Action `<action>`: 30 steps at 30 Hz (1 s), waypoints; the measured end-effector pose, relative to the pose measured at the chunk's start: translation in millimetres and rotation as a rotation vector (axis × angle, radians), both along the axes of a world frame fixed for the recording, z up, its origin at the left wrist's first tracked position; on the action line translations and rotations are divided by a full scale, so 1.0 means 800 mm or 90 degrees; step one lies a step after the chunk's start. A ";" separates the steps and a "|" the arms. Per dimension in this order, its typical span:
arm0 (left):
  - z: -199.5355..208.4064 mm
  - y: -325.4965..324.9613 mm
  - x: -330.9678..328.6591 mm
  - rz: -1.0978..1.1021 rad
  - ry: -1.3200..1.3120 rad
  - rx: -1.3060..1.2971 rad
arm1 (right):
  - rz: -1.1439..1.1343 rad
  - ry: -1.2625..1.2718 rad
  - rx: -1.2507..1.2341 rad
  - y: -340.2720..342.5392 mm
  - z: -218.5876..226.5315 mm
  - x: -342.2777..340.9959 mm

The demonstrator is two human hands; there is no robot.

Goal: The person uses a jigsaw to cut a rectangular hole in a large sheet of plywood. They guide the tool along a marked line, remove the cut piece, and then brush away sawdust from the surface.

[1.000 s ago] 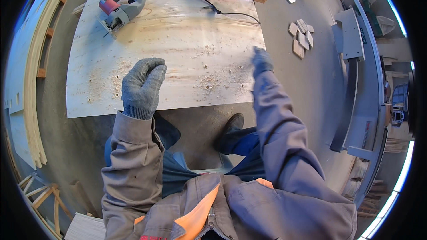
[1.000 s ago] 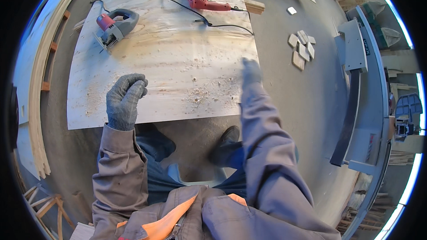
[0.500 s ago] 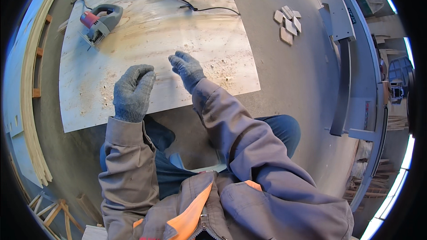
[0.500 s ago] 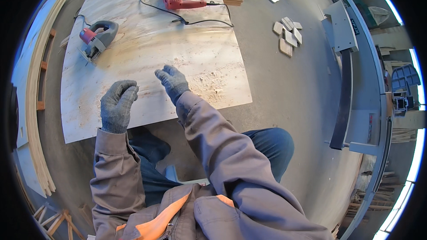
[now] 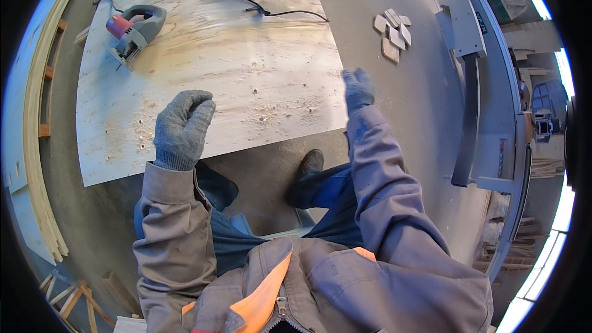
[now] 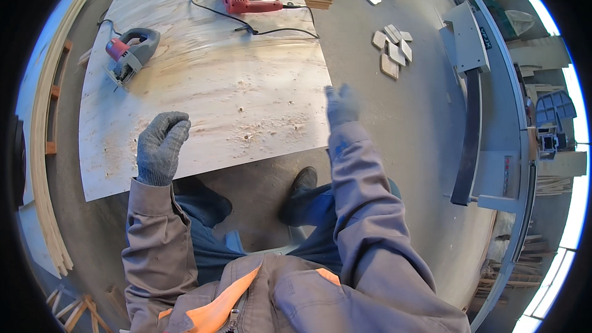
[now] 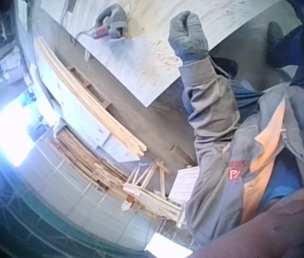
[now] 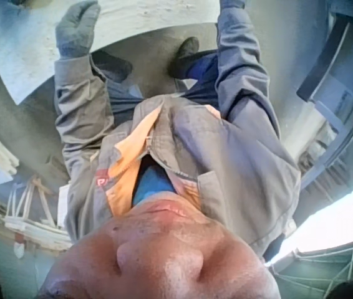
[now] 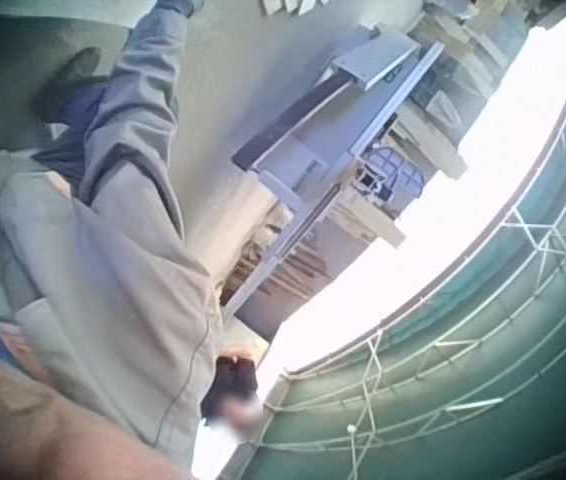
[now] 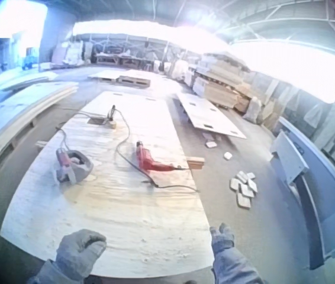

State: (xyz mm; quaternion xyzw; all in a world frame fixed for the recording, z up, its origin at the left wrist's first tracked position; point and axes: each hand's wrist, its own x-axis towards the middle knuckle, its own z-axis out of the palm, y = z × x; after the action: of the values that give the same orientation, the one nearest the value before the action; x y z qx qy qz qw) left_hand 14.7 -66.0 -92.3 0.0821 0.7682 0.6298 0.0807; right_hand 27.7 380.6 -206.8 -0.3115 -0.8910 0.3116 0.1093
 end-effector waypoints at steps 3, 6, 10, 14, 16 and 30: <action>-0.006 0.010 -0.003 -0.001 0.002 -0.002 | 0.061 0.116 -0.283 -0.110 0.005 -0.013; -0.005 0.009 0.001 -0.008 0.000 -0.046 | 0.132 0.154 -0.687 -0.263 0.001 -0.010; -0.016 0.016 -0.003 -0.013 0.026 -0.034 | 0.305 0.086 -0.580 -0.373 -0.043 0.004; -0.017 0.012 -0.004 -0.007 0.015 -0.047 | 0.176 0.078 -0.669 -0.377 -0.066 0.015; -0.015 0.007 -0.003 -0.008 0.000 -0.063 | 0.114 0.072 -0.638 -0.333 -0.075 0.022; 0.001 0.013 0.000 -0.045 0.030 -0.096 | -0.116 0.159 -0.365 -0.050 -0.024 0.083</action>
State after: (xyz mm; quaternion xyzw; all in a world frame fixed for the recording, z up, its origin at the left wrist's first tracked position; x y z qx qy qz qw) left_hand 14.7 -55.9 -91.3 0.1174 0.8117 0.5650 0.0905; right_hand 94.1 340.5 -226.1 -0.3676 -0.7149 0.5748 0.1531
